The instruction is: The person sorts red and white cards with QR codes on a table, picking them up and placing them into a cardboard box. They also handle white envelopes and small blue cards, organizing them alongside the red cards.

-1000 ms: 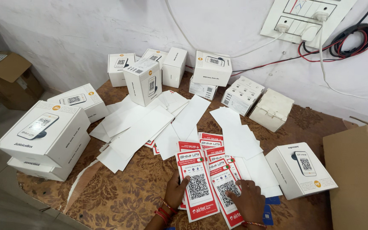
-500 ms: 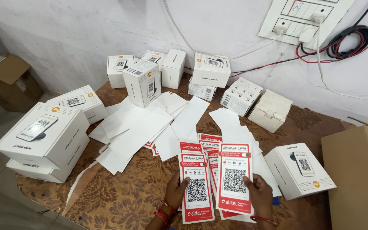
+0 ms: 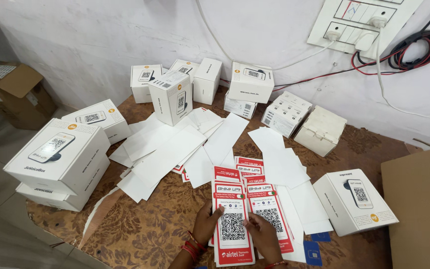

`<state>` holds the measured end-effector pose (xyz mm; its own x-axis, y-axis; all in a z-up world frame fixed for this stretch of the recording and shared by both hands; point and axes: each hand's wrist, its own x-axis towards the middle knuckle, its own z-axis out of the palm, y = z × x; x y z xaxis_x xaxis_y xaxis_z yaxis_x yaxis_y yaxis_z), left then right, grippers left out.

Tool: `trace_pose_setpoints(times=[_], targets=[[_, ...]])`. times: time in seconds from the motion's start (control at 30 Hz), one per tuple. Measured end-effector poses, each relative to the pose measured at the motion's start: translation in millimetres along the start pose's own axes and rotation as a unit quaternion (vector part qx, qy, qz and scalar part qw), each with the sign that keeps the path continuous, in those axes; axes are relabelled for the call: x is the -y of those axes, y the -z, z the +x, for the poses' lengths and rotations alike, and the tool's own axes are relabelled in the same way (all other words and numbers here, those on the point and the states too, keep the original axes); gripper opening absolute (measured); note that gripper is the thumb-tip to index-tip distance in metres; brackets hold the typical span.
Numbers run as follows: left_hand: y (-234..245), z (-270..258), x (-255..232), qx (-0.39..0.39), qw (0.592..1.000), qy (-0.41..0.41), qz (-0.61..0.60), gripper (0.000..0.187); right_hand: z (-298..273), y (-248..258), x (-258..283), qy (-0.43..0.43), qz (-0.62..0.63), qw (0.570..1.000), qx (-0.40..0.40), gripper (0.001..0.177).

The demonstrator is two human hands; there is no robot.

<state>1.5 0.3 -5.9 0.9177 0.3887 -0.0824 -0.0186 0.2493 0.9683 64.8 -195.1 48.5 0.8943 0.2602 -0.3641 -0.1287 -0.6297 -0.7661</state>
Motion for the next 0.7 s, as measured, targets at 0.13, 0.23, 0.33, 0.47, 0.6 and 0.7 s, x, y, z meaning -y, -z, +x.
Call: trace_pose_setpoints(times=[0.13,0.23,0.33,0.47,0.6,0.7], targets=[[3.8,6.9,5.2,0.016,0.993,0.004,-0.116,0.033,4.5,27.1,-14.4,0.090,-0.085,0.984,-0.126,0.053],[13.9,10.9,9.5,0.006,0.982,0.042,-0.184,0.034,-3.8,46.7,-10.6,0.071,-0.386,0.899,-0.194,0.086],[19.4,18.4,19.6,-0.001,0.976,0.053,-0.210,0.036,-14.2,48.7,-0.3,0.047,-0.443,0.883,-0.150,0.100],[21.1,26.7,32.2,0.007,0.981,0.035,-0.190,0.037,-10.8,56.5,-1.2,0.029,-0.459,0.882,-0.105,0.090],[22.6,24.9,31.5,0.022,0.979,0.036,-0.199,0.039,-0.1,70.9,-7.4,0.050,-0.449,0.887,-0.095,0.080],[22.2,24.0,31.4,0.010,0.979,0.041,-0.197,0.039,-2.8,75.8,1.5,0.015,-0.449,0.891,-0.072,0.078]])
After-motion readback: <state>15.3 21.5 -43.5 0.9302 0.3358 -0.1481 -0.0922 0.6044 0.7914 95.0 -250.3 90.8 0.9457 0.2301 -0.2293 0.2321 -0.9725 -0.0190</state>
